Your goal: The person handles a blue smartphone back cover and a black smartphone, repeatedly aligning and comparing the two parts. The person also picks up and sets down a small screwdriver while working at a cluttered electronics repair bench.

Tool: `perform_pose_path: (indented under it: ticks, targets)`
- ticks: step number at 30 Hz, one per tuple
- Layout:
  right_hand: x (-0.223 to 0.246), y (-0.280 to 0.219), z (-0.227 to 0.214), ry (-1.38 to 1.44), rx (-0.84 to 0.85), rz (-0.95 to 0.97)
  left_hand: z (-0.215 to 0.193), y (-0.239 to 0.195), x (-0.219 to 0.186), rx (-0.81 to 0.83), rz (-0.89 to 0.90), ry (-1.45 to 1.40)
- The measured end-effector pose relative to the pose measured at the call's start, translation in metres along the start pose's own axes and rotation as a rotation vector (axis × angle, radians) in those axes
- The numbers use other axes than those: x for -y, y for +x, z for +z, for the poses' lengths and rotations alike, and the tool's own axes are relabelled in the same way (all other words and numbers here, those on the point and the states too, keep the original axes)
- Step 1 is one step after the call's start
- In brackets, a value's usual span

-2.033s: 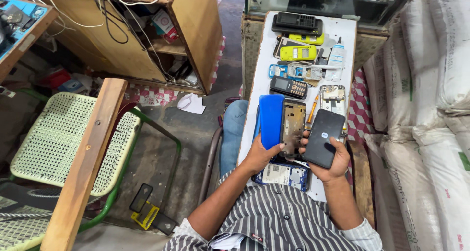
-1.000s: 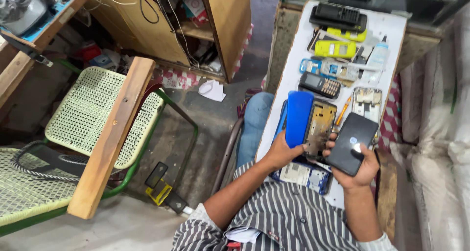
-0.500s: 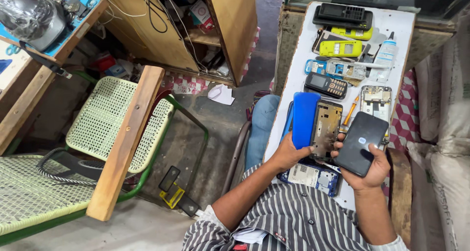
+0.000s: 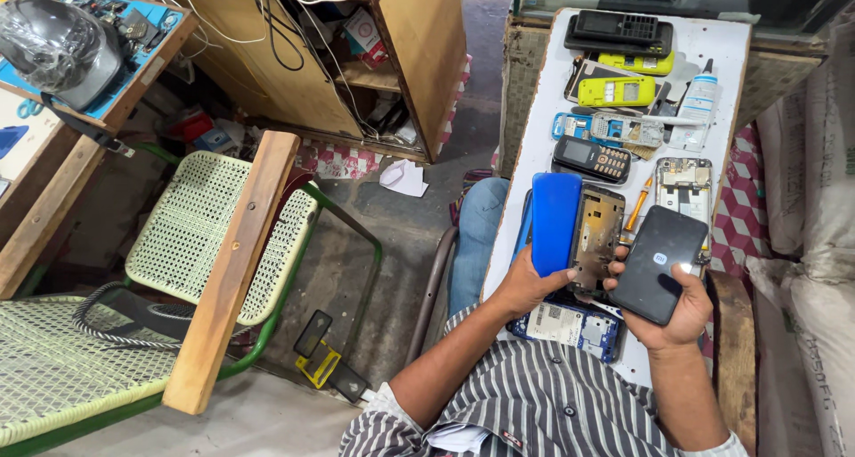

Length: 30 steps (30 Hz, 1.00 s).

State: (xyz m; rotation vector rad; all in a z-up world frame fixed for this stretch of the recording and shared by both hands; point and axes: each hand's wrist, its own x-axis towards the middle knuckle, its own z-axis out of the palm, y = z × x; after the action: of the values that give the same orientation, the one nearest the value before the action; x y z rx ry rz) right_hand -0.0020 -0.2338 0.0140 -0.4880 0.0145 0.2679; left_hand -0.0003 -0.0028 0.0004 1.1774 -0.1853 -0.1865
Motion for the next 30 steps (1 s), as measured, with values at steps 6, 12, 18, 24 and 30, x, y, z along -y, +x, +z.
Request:
perform_pose_path:
  ticks: [6,12,18,24,30]
  targets:
    - [0.000,-0.001,0.000,0.024,0.001,0.004,0.004,-0.001,-0.011,-0.008,-0.030,0.019]
    - [-0.001,0.000,0.000,0.036,0.016,-0.001,0.004,-0.001,-0.012,-0.018,-0.068,0.032]
    - [0.000,0.000,0.000,0.025,0.011,-0.002,0.002,0.001,-0.003,-0.043,-0.076,0.047]
    - [-0.001,0.000,0.002,0.016,-0.012,-0.003,0.001,0.000,0.000,-0.024,-0.038,0.066]
    - [-0.001,-0.001,0.003,0.031,-0.009,0.000,0.001,0.001,0.001,-0.024,-0.048,0.045]
